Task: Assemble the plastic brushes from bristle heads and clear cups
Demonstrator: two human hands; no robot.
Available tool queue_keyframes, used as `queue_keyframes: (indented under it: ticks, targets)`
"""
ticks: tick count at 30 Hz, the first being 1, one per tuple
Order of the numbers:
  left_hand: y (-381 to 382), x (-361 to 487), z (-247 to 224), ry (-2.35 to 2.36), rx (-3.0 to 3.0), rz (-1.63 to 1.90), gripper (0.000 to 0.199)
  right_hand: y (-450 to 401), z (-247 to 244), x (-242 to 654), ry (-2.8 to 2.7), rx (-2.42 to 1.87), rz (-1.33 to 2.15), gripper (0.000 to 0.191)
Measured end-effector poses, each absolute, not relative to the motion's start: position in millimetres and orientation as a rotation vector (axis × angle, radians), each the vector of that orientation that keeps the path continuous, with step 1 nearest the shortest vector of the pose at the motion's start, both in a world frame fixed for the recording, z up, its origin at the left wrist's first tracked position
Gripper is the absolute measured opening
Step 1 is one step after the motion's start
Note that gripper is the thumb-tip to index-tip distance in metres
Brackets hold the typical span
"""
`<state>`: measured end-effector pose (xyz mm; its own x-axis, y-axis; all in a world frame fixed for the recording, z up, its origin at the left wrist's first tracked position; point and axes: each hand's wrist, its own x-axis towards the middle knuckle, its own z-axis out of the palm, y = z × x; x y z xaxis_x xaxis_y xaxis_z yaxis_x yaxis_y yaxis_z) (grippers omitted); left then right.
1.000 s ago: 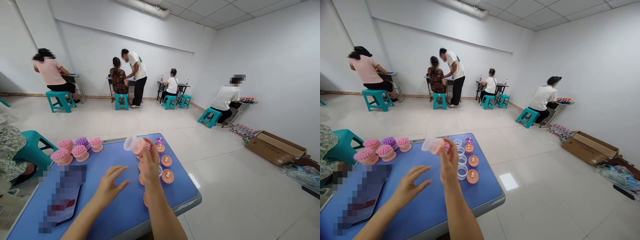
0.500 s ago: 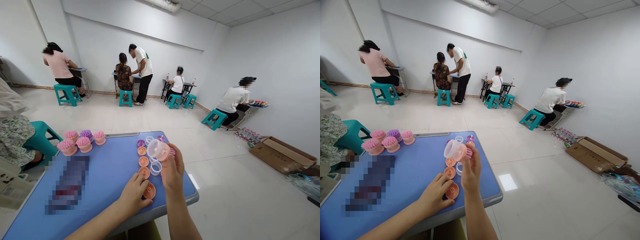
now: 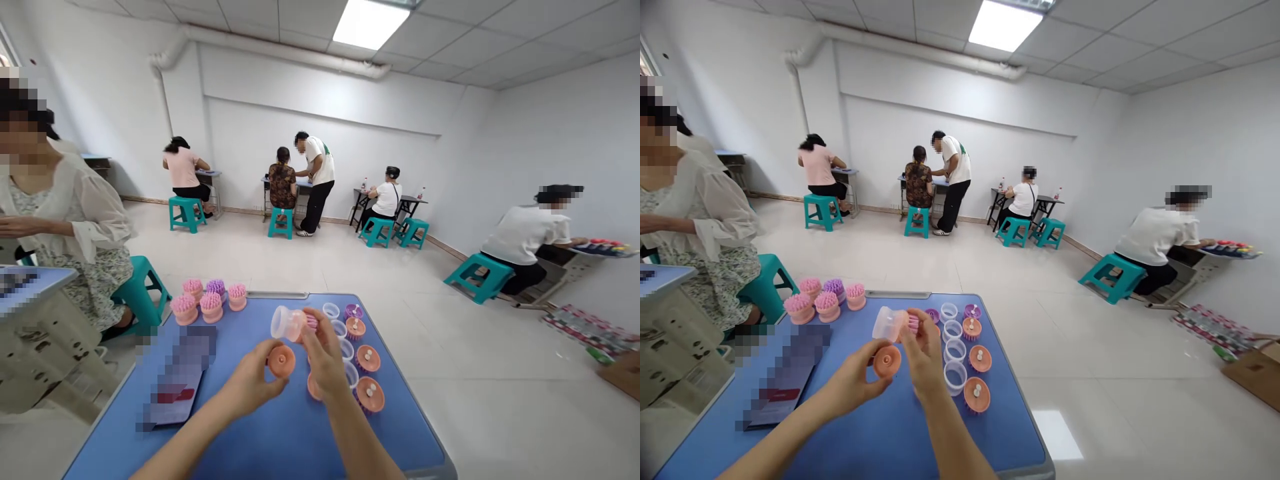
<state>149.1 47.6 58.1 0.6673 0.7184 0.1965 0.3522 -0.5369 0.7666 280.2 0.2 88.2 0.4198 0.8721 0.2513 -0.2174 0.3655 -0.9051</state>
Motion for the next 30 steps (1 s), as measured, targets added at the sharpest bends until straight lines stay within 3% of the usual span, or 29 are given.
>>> queue_keyframes:
  ticks: [3,10,21,30]
  targets:
    - [59,135,59,0.896,2.11,0.704,0.028,11,79,266,-0.833,-0.873,0.938,0.029]
    - [60,122,59,0.822,1.923,0.727,0.041,11,57,248,-0.673,-0.72,1.149,0.027]
    - [65,125,52,0.606,1.554,0.664,0.039,15,50,252,-0.422,-0.507,1.384,0.023]
    - [71,115,59,0.74,1.357,0.808,0.053,15,50,267,-0.486,-0.595,1.16,0.019]
